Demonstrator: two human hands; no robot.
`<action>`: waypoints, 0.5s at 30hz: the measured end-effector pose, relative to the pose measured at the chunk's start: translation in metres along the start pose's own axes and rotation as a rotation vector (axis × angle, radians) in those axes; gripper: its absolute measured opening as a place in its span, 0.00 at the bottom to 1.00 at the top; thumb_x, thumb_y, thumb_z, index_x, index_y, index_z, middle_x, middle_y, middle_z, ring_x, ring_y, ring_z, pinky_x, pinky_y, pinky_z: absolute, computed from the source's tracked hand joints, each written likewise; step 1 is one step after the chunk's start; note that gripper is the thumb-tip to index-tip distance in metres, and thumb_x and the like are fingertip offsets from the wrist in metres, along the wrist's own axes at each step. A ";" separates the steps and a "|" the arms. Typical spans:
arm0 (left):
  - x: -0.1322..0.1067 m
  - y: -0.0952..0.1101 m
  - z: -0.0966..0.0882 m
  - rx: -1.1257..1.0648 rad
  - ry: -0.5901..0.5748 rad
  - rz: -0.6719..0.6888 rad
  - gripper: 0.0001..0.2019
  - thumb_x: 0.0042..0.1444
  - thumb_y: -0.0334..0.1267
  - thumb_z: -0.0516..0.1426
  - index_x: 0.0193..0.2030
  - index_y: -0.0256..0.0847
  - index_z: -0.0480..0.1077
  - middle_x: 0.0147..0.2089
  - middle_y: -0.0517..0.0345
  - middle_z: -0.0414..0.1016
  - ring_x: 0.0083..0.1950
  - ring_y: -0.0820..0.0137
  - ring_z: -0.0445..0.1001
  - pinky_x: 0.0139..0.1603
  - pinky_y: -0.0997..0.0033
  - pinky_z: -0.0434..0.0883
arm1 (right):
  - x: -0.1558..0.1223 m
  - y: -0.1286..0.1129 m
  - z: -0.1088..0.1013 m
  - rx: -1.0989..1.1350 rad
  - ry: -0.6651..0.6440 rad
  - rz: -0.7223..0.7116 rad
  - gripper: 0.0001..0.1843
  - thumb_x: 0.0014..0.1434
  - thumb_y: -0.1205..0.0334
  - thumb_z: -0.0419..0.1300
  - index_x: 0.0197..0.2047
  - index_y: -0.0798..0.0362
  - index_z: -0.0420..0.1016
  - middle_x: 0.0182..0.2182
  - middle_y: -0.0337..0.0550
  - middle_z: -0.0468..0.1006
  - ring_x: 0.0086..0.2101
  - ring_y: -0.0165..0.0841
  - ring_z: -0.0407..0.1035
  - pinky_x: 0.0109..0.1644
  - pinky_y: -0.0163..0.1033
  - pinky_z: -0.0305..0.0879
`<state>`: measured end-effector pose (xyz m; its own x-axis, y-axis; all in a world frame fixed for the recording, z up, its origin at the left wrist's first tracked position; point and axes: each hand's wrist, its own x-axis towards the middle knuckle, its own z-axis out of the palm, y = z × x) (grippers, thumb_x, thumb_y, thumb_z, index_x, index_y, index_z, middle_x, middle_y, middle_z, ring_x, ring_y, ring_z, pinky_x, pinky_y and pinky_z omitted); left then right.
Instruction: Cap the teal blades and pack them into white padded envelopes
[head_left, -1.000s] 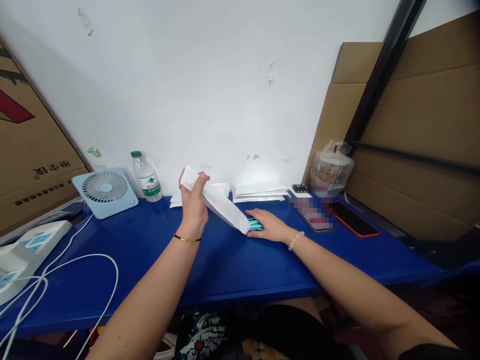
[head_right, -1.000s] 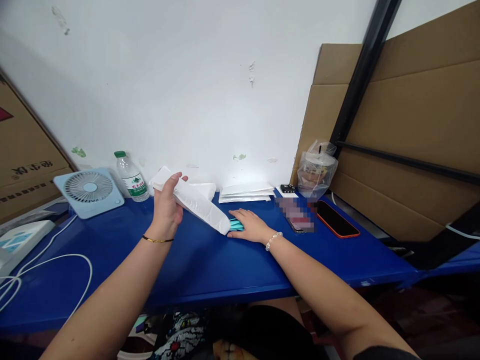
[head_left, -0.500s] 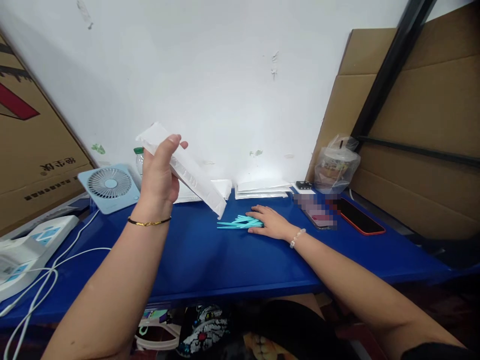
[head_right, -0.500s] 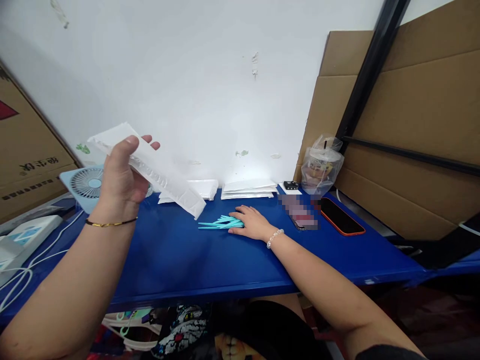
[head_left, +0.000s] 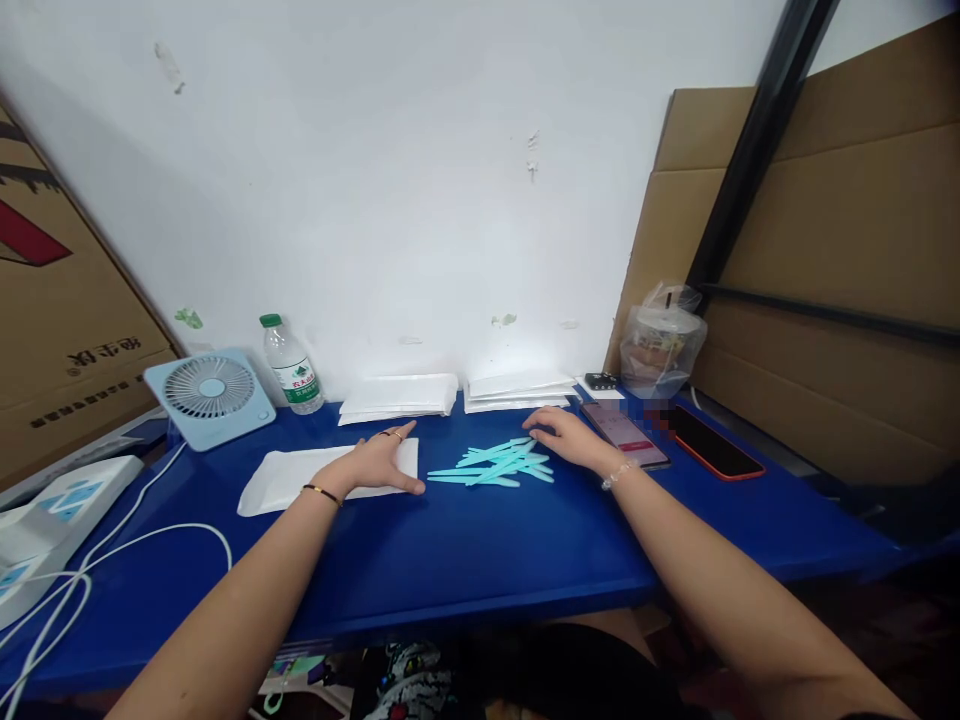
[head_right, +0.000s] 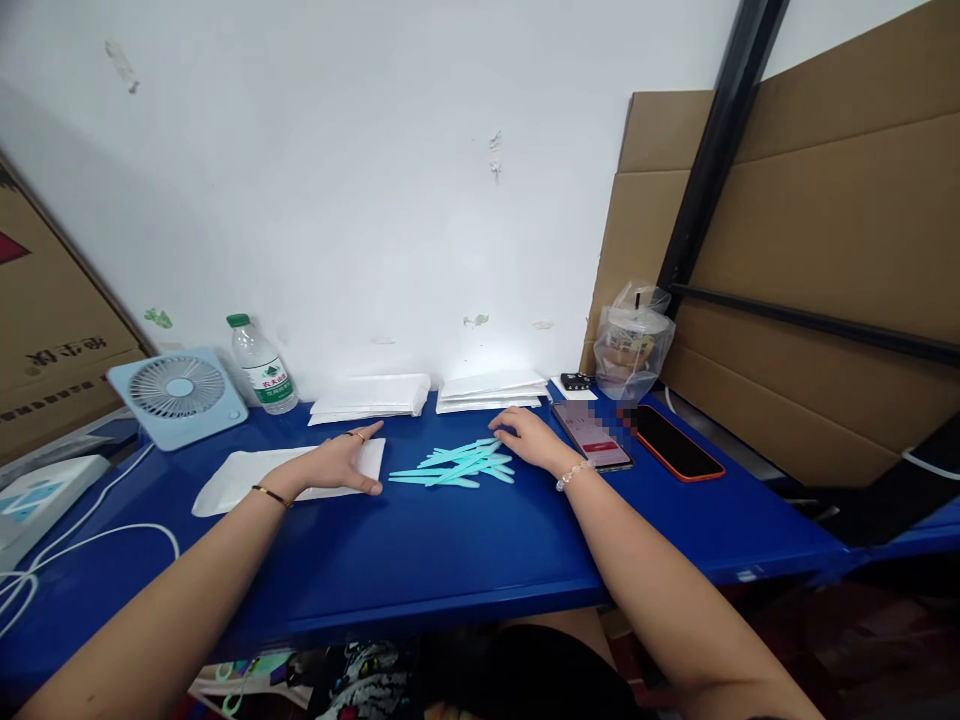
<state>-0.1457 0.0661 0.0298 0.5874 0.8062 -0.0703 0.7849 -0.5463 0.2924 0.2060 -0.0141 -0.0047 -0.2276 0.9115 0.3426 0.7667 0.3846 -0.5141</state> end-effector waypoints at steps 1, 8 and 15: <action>0.004 0.004 0.003 -0.072 0.014 0.024 0.51 0.38 0.63 0.60 0.67 0.39 0.50 0.66 0.43 0.57 0.64 0.52 0.59 0.59 0.58 0.61 | 0.001 0.004 -0.001 -0.007 -0.020 0.011 0.14 0.60 0.56 0.53 0.44 0.52 0.76 0.44 0.48 0.74 0.45 0.38 0.68 0.51 0.42 0.62; 0.036 0.073 0.030 -0.131 0.011 0.291 0.43 0.41 0.65 0.58 0.60 0.40 0.63 0.58 0.45 0.66 0.58 0.53 0.63 0.55 0.60 0.64 | 0.031 0.005 -0.008 0.050 -0.368 0.089 0.24 0.47 0.48 0.65 0.44 0.54 0.76 0.37 0.44 0.74 0.35 0.34 0.68 0.38 0.36 0.63; 0.019 0.097 0.039 -0.088 -0.059 0.405 0.29 0.46 0.58 0.59 0.50 0.43 0.68 0.43 0.52 0.71 0.46 0.60 0.68 0.42 0.67 0.65 | 0.034 -0.009 -0.008 0.167 -0.553 0.168 0.17 0.44 0.54 0.67 0.35 0.56 0.74 0.24 0.36 0.70 0.25 0.28 0.63 0.27 0.32 0.57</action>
<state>-0.0502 0.0192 0.0195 0.8575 0.5143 0.0138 0.4694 -0.7931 0.3881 0.1964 0.0126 0.0176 -0.4243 0.8852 -0.1905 0.7246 0.2058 -0.6577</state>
